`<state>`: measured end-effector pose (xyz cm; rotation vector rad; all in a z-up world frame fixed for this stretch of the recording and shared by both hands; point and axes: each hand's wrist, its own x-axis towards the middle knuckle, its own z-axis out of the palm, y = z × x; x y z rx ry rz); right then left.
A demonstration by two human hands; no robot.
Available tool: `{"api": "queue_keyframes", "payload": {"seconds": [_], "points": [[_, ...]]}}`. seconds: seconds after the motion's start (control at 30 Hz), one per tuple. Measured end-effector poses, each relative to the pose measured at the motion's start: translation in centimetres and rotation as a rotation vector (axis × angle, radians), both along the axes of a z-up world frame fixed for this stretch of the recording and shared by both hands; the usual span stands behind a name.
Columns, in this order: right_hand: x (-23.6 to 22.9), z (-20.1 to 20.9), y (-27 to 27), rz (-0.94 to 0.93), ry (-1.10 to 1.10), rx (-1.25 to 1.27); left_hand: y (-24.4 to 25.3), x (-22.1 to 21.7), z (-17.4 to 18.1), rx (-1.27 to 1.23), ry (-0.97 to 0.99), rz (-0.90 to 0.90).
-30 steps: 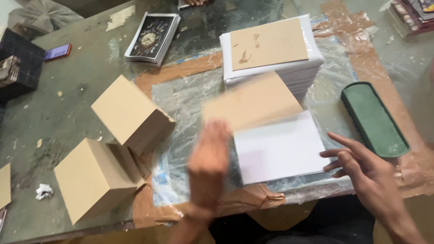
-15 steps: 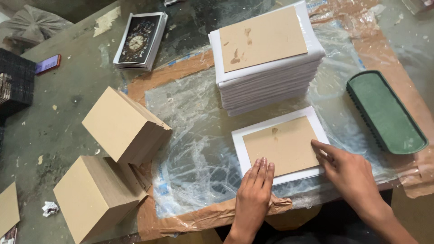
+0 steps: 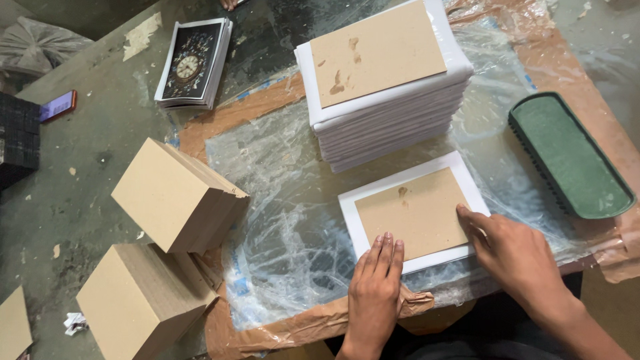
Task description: The person repeatedly places a brown cover sheet onto a white book block, presses it down, and smooths the surface with a green plastic squeegee. The person then lifts the finished unit and places it on a growing stack. A second person works in the background on similar items.
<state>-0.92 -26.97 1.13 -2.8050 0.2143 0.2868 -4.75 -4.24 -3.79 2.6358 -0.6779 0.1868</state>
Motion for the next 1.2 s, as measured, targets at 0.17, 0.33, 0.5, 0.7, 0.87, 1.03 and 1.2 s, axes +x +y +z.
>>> {"api": "queue_keyframes", "payload": {"seconds": [0.17, 0.33, 0.5, 0.7, 0.87, 1.03, 1.2], "points": [[1.2, 3.1, 1.2, -0.068, 0.258, -0.2, 0.4, 1.5, 0.6, -0.015, 0.096, 0.1], [1.8, -0.7, 3.1, 0.255, -0.401, -0.042, 1.2, 7.5, 3.0, -0.098, 0.081, 0.432], [1.9, -2.7, 3.5, 0.306, -0.254, -0.083, 1.1, 8.7, 4.0, -0.06, 0.089, 0.486], [2.0, -2.7, 3.5, 0.284, -0.205, -0.078, 0.9, 8.5, 3.4, -0.091, 0.117, 0.512], [1.9, -2.8, 3.6, 0.274, -0.214, -0.079, 1.2, 8.6, 3.7, -0.177, 0.102, 0.507], [1.9, -2.8, 3.6, 0.274, -0.2, -0.087, 1.1, 9.0, 4.1, -0.18, 0.149, 0.535], [1.7, -2.9, 3.5, 0.272, -0.222, -0.074, 1.2, 9.0, 3.6, -0.188, 0.144, 0.544]]}}
